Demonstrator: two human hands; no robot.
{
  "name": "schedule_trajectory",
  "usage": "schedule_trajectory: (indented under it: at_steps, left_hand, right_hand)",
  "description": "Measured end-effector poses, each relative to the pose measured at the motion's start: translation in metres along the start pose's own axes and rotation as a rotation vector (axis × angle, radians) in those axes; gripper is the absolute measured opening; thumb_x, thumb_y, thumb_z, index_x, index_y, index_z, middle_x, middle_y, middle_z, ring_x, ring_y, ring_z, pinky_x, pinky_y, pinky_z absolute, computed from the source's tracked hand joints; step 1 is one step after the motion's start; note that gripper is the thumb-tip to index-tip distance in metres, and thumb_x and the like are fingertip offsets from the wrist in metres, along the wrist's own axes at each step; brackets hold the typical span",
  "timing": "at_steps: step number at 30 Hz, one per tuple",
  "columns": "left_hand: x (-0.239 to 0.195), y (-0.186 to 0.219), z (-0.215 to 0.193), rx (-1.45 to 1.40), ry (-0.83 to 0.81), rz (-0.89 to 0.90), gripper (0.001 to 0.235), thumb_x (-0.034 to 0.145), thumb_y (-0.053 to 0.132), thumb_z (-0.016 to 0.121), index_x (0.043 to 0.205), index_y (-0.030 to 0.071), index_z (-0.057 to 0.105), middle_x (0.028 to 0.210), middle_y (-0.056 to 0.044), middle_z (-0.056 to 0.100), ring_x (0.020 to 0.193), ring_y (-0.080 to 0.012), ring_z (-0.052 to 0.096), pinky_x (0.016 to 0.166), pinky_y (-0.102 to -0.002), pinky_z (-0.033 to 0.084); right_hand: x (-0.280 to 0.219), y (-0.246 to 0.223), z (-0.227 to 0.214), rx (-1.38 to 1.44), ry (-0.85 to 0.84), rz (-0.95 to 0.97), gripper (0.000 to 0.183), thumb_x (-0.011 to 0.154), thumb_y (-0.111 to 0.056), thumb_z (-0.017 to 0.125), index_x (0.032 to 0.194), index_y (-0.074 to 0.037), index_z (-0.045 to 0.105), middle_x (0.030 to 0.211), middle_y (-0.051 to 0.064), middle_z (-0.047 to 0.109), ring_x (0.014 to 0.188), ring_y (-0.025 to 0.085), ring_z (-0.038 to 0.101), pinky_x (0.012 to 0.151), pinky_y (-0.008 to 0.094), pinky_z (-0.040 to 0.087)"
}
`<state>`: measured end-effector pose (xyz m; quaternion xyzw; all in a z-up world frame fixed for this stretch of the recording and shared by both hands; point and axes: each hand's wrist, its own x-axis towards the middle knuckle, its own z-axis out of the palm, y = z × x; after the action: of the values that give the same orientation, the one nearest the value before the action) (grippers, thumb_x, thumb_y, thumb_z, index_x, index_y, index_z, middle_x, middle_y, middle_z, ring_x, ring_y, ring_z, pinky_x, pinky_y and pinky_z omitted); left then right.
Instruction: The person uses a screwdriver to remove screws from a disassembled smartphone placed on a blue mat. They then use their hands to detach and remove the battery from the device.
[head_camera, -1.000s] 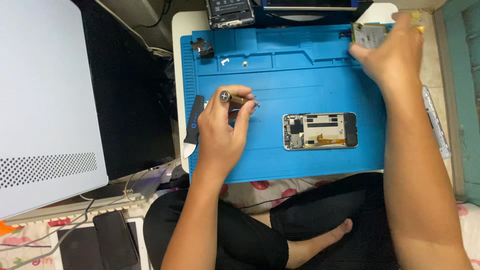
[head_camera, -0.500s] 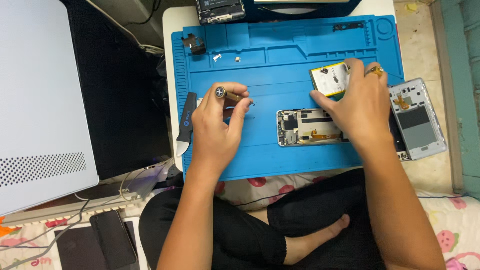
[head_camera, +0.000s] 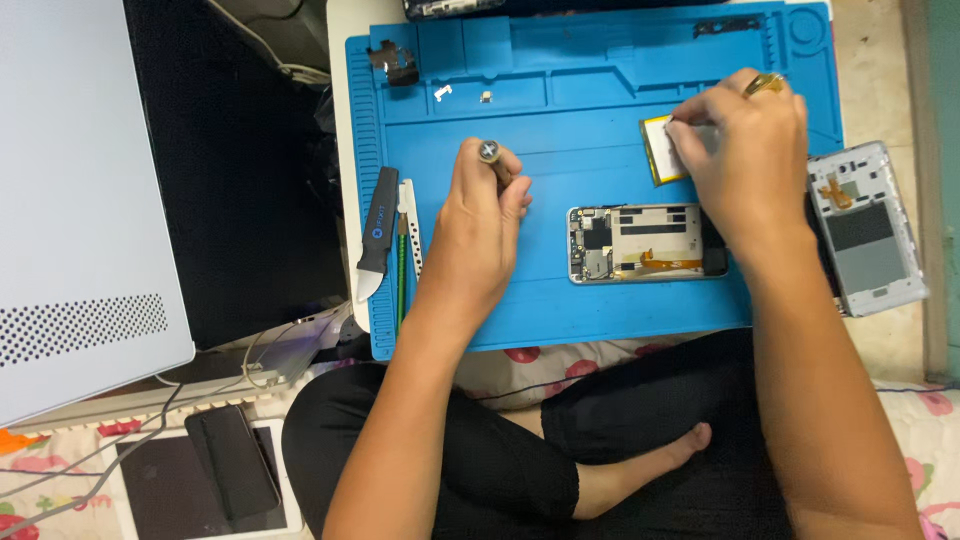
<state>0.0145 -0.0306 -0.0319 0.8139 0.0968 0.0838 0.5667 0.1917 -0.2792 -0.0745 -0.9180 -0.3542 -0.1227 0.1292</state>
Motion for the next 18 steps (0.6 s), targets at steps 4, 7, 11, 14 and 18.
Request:
schedule_trajectory:
  at_steps: [4,7,11,14,18]
  left_hand:
    - [-0.001,-0.002,-0.005,-0.096,0.091,0.039,0.013,0.113,0.023,0.043,0.118,0.012,0.043,0.108,-0.008,0.053,0.092,-0.0217,0.08,0.073,-0.033,0.068]
    - [-0.002,0.006,-0.013,-0.111,0.134,0.096,0.013,0.113,0.022,0.042,0.119,0.01,0.042,0.107,-0.008,0.053,0.092,-0.0192,0.078,0.072,-0.031,0.071]
    - [-0.002,0.01,-0.02,-0.069,0.196,0.167,0.011,0.114,0.019,0.043,0.116,0.009,0.041,0.103,-0.01,0.055,0.089,-0.0195,0.078,0.072,-0.029,0.07]
    - [-0.001,0.011,-0.021,-0.043,0.204,0.174,0.009,0.114,0.018,0.044,0.116,0.009,0.042,0.101,-0.009,0.057,0.087,-0.02,0.08,0.073,-0.029,0.069]
    - [-0.001,0.009,-0.02,-0.028,0.188,0.177,0.011,0.115,0.019,0.044,0.117,0.008,0.042,0.103,-0.009,0.055,0.086,-0.0196,0.08,0.073,-0.029,0.069]
  right_hand:
    - [-0.006,0.008,0.004,-0.016,0.029,-0.046,0.007,0.106,-0.011,0.088,0.108,-0.01,0.081,0.106,0.012,0.075,0.094,0.036,0.066,0.089,0.051,0.045]
    - [-0.008,0.006,0.0,0.045,0.017,-0.055,0.01,0.108,-0.006,0.089,0.113,-0.004,0.081,0.108,0.013,0.078,0.094,0.033,0.069,0.091,0.05,0.048]
    - [-0.003,0.012,0.003,0.082,-0.003,-0.079,0.029,0.105,-0.003,0.088,0.134,-0.001,0.084,0.108,0.012,0.077,0.098,0.033,0.068,0.091,0.049,0.05]
    - [0.001,0.014,0.005,0.025,0.004,-0.136,0.006,0.108,-0.004,0.09,0.113,-0.003,0.087,0.107,0.013,0.077,0.099,0.032,0.069,0.085,0.045,0.051]
    - [0.002,0.018,0.006,0.005,-0.013,-0.104,0.006,0.109,-0.006,0.091,0.112,-0.005,0.086,0.105,0.013,0.075,0.098,0.033,0.068,0.08,0.045,0.05]
